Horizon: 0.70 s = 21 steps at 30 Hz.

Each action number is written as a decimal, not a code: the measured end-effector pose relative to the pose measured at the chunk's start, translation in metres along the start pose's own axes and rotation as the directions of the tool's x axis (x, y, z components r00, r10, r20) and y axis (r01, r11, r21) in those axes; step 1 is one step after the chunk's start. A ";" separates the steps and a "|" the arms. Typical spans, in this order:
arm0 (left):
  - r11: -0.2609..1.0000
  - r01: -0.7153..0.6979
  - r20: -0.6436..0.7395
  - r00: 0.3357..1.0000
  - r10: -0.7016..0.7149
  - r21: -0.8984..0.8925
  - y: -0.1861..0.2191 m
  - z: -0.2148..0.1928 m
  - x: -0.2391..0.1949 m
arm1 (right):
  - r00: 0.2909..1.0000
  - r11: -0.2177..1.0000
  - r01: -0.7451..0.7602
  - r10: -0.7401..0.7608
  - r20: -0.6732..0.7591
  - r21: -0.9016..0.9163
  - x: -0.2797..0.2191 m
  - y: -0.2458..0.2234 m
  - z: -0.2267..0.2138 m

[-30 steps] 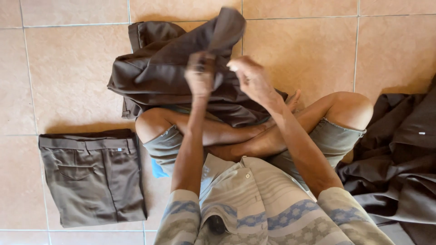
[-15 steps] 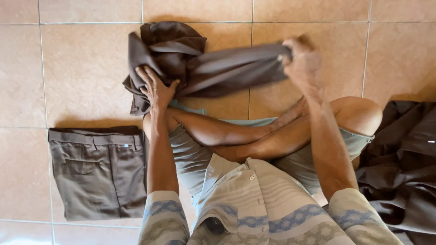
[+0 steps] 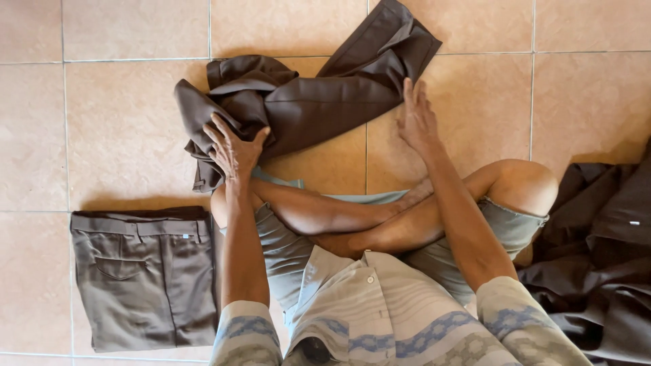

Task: The person sits cross-legged on a tiled floor and folds a pair of brown trousers by hand. They smooth the fabric, fold the legs inward, and then fold the garment in half before placing it aside. The person repeats this process with a second pair of trousers.

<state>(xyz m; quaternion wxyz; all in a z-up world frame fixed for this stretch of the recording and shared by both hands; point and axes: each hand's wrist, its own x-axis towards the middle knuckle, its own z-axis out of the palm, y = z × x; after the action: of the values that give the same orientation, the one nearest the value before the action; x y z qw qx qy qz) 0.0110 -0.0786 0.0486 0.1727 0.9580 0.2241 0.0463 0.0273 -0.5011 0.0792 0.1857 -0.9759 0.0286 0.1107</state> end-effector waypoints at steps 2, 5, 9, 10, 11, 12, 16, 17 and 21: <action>0.980 -0.122 0.025 0.992 0.120 0.158 0.004 -0.008 -0.002 | 0.993 0.994 0.109 -0.111 -0.052 -0.030 0.010 -0.017 0.004; 0.922 -0.278 -0.073 0.949 0.308 0.270 -0.026 0.027 0.012 | 0.999 0.997 0.028 -0.031 -0.041 -0.076 0.038 0.002 0.058; 0.945 -0.269 -0.163 0.940 0.299 0.184 -0.070 0.077 0.040 | 0.994 0.979 0.041 -0.060 -0.092 -0.198 0.080 0.083 0.136; 0.974 -0.212 -0.216 0.950 0.225 0.084 -0.079 0.083 0.050 | 0.987 0.957 0.097 -0.129 -0.101 -0.272 0.086 0.102 0.143; 0.988 -0.150 -0.258 0.956 0.140 -0.021 -0.090 0.090 0.056 | 0.975 0.925 0.155 -0.200 -0.098 -0.347 0.091 0.121 0.151; 0.990 -0.141 -0.260 0.957 0.130 -0.022 -0.092 0.083 0.061 | 0.974 0.922 0.163 -0.208 -0.094 -0.351 0.085 0.118 0.122; 0.963 0.058 -0.673 0.727 0.140 0.263 -0.148 0.101 0.118 | 0.816 0.897 0.430 -0.434 -0.381 -0.101 0.043 0.087 0.005; 0.592 0.342 -0.651 0.615 0.446 0.729 -0.173 0.119 0.141 | 0.876 0.900 0.397 -0.313 -0.368 0.181 0.029 0.074 -0.025; 0.607 0.459 -0.756 0.486 0.439 0.648 -0.222 0.116 0.204 | 0.863 0.870 0.420 -0.296 -0.408 0.257 0.034 0.074 -0.092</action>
<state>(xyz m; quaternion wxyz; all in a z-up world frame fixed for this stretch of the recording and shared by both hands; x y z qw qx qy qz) 0.1211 0.1627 -0.1356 -0.4102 0.7598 0.2802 0.4195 0.0723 -0.6043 0.1285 0.3591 -0.9207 -0.1043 -0.1115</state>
